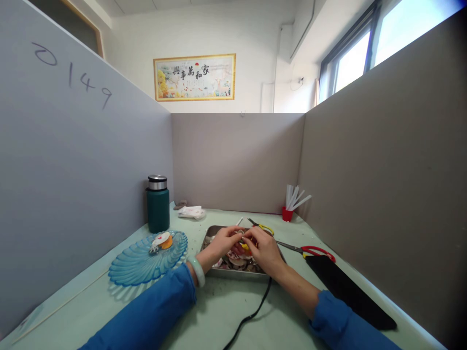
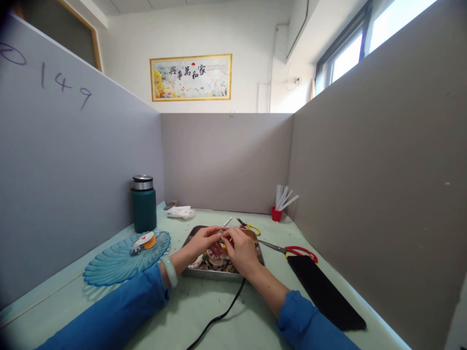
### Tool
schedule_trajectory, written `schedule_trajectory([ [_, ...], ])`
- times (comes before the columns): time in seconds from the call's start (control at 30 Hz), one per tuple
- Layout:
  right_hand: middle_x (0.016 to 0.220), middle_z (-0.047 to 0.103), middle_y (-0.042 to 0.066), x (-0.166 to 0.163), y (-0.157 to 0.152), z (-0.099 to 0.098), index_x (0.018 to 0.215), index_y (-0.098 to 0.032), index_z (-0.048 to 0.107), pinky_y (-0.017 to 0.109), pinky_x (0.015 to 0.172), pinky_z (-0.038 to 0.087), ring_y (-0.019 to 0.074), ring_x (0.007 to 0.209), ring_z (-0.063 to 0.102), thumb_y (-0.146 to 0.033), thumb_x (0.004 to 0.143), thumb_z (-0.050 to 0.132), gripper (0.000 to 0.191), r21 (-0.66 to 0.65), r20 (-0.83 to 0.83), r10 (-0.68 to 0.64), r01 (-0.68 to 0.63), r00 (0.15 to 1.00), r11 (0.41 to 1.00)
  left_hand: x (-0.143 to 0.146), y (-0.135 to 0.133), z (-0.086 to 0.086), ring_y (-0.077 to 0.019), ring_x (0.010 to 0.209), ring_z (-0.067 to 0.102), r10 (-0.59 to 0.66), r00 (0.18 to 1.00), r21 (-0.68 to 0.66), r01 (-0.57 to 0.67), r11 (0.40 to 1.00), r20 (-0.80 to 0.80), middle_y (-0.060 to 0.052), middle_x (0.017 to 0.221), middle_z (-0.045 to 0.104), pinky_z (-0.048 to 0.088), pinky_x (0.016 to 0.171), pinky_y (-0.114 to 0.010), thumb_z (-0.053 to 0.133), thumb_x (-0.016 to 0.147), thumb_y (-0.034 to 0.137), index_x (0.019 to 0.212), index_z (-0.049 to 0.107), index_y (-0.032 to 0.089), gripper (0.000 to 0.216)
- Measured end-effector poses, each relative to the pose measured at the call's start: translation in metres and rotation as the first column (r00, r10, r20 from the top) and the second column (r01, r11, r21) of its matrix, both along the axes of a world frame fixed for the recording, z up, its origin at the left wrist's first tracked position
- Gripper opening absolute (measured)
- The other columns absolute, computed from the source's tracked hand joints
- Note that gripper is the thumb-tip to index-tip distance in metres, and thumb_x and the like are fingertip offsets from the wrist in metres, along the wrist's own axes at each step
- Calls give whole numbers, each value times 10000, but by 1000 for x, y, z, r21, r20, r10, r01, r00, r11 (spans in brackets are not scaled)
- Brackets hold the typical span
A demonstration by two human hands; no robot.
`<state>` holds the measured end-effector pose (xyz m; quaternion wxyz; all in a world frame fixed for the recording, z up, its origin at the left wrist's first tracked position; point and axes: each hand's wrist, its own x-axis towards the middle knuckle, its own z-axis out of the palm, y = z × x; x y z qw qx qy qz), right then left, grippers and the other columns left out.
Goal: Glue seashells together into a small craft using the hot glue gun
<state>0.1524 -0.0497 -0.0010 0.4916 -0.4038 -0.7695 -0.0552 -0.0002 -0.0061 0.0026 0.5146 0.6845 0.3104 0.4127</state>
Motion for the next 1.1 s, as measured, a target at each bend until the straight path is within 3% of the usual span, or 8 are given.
schedule_trajectory([
  [0.3,773,593,33,0,1,0,789,-188,586,258,636,403,157,683,540,-184,839,502,98,-26,-27,-12,11,1000,1000,0,-5,3,-148,501,610,-38,999,-7,38,999,-15,-36,617,629,492,508,-250,609,710,459,1124,563,93,555],
  [1.1,778,598,27,0,1,0,796,-184,586,248,636,388,150,692,536,-176,829,512,82,-50,-19,-5,4,1000,999,0,-7,6,-135,498,603,-18,999,-21,17,1000,-30,-42,662,646,489,493,-234,573,727,260,1183,526,95,488],
])
